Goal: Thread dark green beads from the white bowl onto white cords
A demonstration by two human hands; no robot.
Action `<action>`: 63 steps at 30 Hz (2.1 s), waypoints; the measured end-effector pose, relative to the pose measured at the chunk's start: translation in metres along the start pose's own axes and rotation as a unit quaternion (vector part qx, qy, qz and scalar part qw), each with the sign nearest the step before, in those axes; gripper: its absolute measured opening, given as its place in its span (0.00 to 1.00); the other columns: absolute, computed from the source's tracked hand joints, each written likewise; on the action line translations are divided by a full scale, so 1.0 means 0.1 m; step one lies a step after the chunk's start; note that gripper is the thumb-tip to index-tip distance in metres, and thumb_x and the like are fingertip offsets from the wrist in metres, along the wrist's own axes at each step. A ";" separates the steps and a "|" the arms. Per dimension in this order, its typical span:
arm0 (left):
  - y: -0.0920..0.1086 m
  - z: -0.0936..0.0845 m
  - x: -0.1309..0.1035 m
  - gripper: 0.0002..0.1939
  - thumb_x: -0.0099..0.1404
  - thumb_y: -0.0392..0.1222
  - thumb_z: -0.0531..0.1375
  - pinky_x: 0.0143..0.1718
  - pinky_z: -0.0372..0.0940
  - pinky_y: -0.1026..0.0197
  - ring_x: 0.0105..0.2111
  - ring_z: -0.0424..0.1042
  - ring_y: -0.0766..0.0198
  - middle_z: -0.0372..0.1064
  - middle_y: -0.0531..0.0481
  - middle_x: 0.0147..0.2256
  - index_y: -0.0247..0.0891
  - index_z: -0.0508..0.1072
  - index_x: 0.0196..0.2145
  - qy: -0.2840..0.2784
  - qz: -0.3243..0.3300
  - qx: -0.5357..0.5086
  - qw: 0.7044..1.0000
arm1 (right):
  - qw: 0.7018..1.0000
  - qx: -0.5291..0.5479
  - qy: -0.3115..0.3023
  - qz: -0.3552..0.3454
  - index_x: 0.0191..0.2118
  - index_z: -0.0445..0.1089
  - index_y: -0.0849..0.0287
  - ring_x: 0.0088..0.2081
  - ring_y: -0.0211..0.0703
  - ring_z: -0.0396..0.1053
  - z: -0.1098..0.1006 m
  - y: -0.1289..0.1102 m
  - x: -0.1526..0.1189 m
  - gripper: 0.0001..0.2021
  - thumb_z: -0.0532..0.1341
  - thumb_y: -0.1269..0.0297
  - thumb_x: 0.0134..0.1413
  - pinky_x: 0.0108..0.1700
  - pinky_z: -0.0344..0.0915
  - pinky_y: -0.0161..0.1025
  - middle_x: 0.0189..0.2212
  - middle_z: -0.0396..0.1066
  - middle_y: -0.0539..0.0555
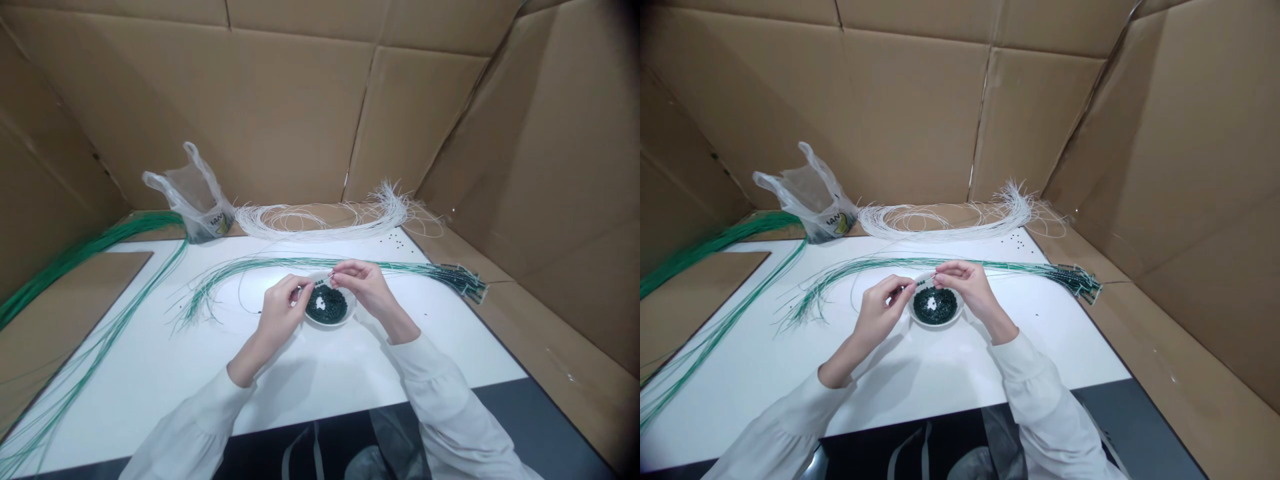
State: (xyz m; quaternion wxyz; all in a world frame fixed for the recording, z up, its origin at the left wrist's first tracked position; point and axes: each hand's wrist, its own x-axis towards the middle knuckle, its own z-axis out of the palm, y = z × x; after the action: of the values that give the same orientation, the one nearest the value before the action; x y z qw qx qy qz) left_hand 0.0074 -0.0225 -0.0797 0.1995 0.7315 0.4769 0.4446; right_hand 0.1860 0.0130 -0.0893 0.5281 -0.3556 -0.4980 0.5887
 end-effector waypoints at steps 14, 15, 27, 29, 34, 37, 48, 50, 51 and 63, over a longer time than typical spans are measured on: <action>0.00 0.00 0.00 0.09 0.61 0.40 0.52 0.27 0.58 0.66 0.23 0.60 0.69 0.68 0.50 0.26 0.36 0.70 0.30 -0.006 0.000 0.004 1.000 | 0.999 -0.030 0.004 -0.022 0.26 0.73 0.60 0.26 0.37 0.70 -0.01 0.00 0.00 0.08 0.68 0.66 0.33 0.34 0.67 0.37 0.24 0.73 0.51; 0.00 0.00 0.00 0.09 0.61 0.40 0.52 0.26 0.58 0.66 0.23 0.60 0.69 0.68 0.50 0.26 0.36 0.70 0.30 -0.005 0.000 0.004 1.000 | 0.999 -0.034 0.003 -0.023 0.26 0.73 0.60 0.26 0.38 0.70 -0.01 0.00 0.00 0.08 0.68 0.66 0.33 0.33 0.67 0.37 0.24 0.73 0.51; -0.03 0.00 0.00 0.09 0.61 0.41 0.52 0.26 0.56 0.66 0.22 0.59 0.70 0.66 0.52 0.25 0.36 0.70 0.29 0.011 -0.009 0.016 1.000 | 0.992 -0.115 0.010 -0.046 0.29 0.73 0.60 0.28 0.39 0.69 0.00 -0.05 -0.02 0.10 0.68 0.66 0.33 0.30 0.67 0.36 0.27 0.73 0.52; -0.03 0.00 0.00 0.09 0.61 0.41 0.52 0.26 0.56 0.66 0.22 0.59 0.70 0.66 0.52 0.25 0.37 0.70 0.29 0.015 -0.008 0.018 1.000 | 0.992 -0.119 0.007 -0.048 0.30 0.73 0.59 0.29 0.39 0.69 0.00 -0.05 -0.02 0.11 0.68 0.65 0.34 0.30 0.67 0.36 0.27 0.73 0.52; -0.03 -0.01 0.00 0.09 0.61 0.41 0.52 0.26 0.56 0.66 0.22 0.59 0.70 0.66 0.52 0.25 0.36 0.70 0.29 0.017 -0.012 0.018 1.000 | 0.991 -0.121 0.009 -0.052 0.29 0.73 0.60 0.29 0.39 0.70 -0.01 -0.04 -0.02 0.10 0.68 0.66 0.34 0.29 0.68 0.35 0.27 0.73 0.52; -0.04 0.00 0.00 0.09 0.61 0.40 0.52 0.26 0.56 0.67 0.22 0.58 0.70 0.66 0.52 0.25 0.36 0.70 0.29 0.016 -0.011 0.017 1.000 | 0.992 -0.118 0.011 -0.054 0.29 0.73 0.59 0.29 0.38 0.70 -0.01 -0.03 -0.02 0.10 0.68 0.67 0.34 0.29 0.67 0.34 0.27 0.73 0.52; -0.01 0.00 0.00 0.08 0.61 0.38 0.52 0.27 0.57 0.66 0.22 0.59 0.69 0.66 0.52 0.25 0.35 0.70 0.29 0.000 0.006 0.030 1.000 | 0.991 -0.122 0.006 -0.044 0.27 0.73 0.60 0.30 0.39 0.70 0.01 -0.03 -0.02 0.09 0.68 0.67 0.32 0.31 0.68 0.35 0.28 0.73 0.52; -0.01 0.00 0.00 0.08 0.61 0.38 0.52 0.27 0.57 0.66 0.22 0.59 0.69 0.66 0.52 0.25 0.35 0.70 0.29 -0.003 0.008 0.032 0.999 | 0.991 -0.125 0.004 -0.048 0.27 0.73 0.60 0.30 0.39 0.70 0.01 -0.03 -0.02 0.09 0.68 0.67 0.32 0.32 0.68 0.35 0.28 0.73 0.52; -0.01 0.00 0.00 0.09 0.61 0.38 0.52 0.27 0.57 0.66 0.22 0.59 0.69 0.66 0.52 0.25 0.35 0.70 0.29 -0.004 0.008 0.033 0.999 | 0.991 -0.126 0.004 -0.050 0.27 0.73 0.60 0.30 0.38 0.70 0.01 -0.02 -0.02 0.09 0.68 0.67 0.32 0.32 0.68 0.35 0.28 0.73 0.52; -0.03 0.02 0.00 0.09 0.61 0.39 0.52 0.27 0.57 0.66 0.22 0.59 0.69 0.65 0.51 0.25 0.35 0.70 0.29 -0.017 0.008 0.039 0.999 | 0.986 -0.151 -0.007 -0.065 0.28 0.73 0.60 0.30 0.40 0.70 0.01 -0.02 -0.02 0.10 0.67 0.65 0.34 0.33 0.68 0.36 0.29 0.73 0.53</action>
State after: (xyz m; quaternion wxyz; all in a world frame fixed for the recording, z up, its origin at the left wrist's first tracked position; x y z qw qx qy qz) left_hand 0.0076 -0.0208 -0.0830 0.1751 0.7500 0.4846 0.4147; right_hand 0.1859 0.0108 -0.0869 0.5016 -0.3939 -0.6071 0.4740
